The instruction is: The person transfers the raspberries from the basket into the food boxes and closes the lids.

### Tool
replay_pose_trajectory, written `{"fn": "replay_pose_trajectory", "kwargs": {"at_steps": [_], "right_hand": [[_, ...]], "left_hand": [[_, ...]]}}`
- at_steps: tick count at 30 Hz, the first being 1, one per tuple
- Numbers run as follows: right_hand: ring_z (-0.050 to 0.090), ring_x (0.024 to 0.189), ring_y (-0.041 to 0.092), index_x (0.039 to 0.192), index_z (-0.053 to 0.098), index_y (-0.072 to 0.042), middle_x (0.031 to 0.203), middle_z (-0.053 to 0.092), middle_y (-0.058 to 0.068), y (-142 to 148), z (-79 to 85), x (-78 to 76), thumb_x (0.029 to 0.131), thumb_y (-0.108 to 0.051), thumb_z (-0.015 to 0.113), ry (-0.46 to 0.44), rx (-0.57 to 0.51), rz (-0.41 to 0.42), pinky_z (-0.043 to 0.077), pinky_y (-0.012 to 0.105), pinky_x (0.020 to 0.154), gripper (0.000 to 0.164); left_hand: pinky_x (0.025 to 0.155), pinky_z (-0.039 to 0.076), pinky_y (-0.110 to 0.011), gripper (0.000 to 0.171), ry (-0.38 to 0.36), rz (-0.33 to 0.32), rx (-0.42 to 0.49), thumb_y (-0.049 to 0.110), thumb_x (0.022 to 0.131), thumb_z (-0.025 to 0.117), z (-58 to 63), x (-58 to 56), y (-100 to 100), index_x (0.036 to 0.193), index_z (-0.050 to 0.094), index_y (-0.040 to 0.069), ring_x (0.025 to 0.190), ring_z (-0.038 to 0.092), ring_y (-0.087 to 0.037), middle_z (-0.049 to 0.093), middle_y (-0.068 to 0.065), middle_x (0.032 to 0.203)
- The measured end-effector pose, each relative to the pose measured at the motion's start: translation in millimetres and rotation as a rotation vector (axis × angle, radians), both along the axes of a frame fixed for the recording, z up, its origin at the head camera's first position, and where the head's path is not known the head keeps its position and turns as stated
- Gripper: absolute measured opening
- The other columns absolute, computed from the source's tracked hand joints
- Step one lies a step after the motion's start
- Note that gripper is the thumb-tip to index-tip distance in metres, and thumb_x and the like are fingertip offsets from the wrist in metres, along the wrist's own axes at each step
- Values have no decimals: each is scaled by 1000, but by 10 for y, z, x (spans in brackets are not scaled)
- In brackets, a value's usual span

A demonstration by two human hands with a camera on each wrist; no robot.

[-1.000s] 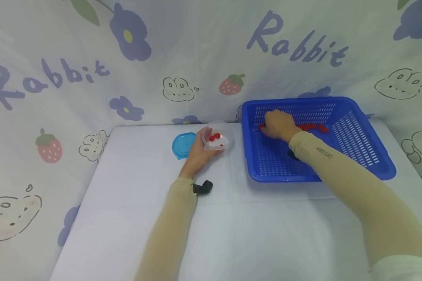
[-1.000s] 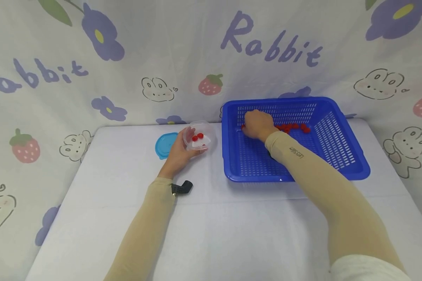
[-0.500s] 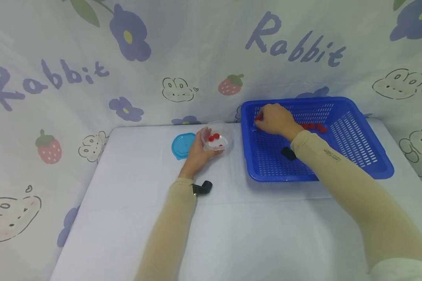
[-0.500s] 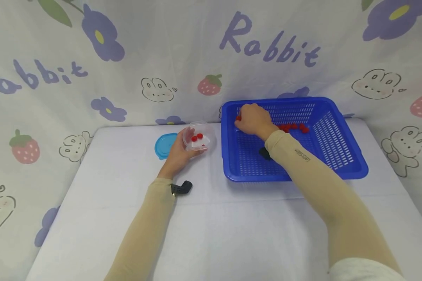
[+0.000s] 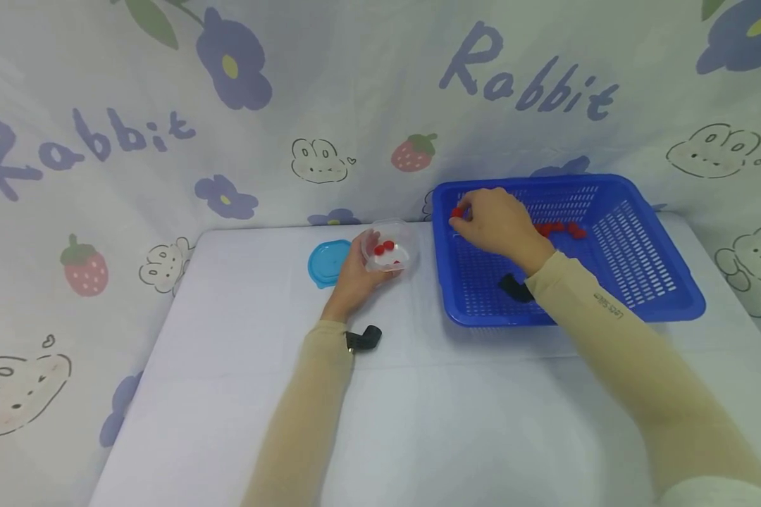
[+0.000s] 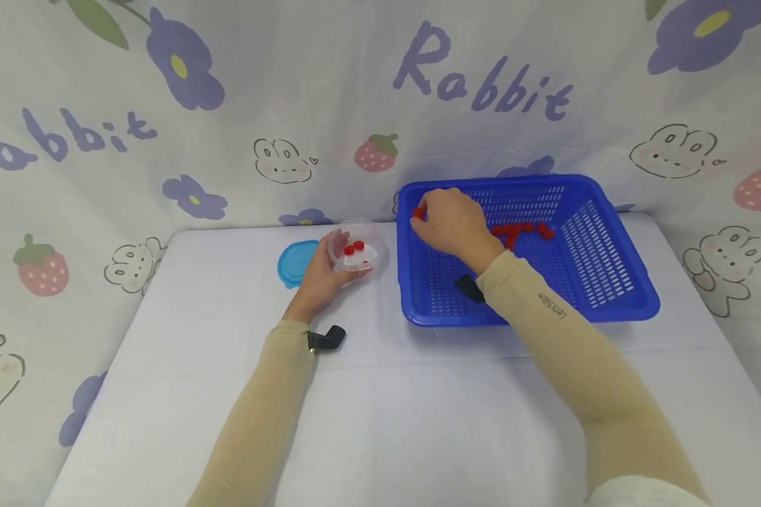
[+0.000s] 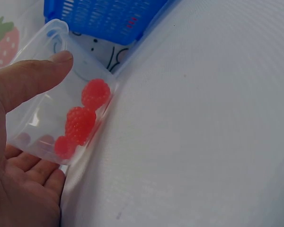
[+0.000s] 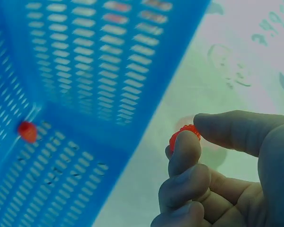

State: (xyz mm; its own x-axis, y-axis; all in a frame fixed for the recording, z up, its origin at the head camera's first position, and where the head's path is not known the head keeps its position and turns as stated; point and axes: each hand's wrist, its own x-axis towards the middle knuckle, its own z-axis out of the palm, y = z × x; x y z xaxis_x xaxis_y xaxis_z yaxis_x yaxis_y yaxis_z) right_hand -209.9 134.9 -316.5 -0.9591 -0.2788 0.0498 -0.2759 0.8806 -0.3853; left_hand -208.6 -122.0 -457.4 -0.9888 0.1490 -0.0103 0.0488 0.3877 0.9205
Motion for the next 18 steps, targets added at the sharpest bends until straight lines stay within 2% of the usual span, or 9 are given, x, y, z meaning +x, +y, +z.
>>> {"fn": "replay_pose_trajectory", "kwargs": {"at_steps": [4, 9, 18], "right_hand": [[61, 63, 18, 105, 67, -8, 83, 68, 6, -46, 27, 79, 86, -33, 62, -3, -41, -19, 49, 33, 52, 32], [56, 55, 17, 106, 66, -8, 76, 66, 4, -103, 47, 171, 87, -34, 61, 24, -105, -39, 45, 31, 48, 33], [51, 54, 19, 105, 66, -10, 72, 61, 1, -176, 105, 323, 88, -35, 60, 75, -246, -64, 41, 32, 52, 31]], "left_hand": [[108, 27, -41, 87, -1, 3, -1, 29, 74, 78, -4, -3, -1, 143, 25, 28, 132, 30, -6, 37, 12, 143], [108, 27, -41, 87, 4, 3, -11, 31, 74, 78, -2, -6, -3, 142, 25, 29, 132, 30, -5, 38, 12, 143], [108, 27, -39, 88, 6, 7, -30, 33, 73, 79, 10, -10, -3, 142, 25, 27, 131, 31, -6, 38, 12, 142]]}}
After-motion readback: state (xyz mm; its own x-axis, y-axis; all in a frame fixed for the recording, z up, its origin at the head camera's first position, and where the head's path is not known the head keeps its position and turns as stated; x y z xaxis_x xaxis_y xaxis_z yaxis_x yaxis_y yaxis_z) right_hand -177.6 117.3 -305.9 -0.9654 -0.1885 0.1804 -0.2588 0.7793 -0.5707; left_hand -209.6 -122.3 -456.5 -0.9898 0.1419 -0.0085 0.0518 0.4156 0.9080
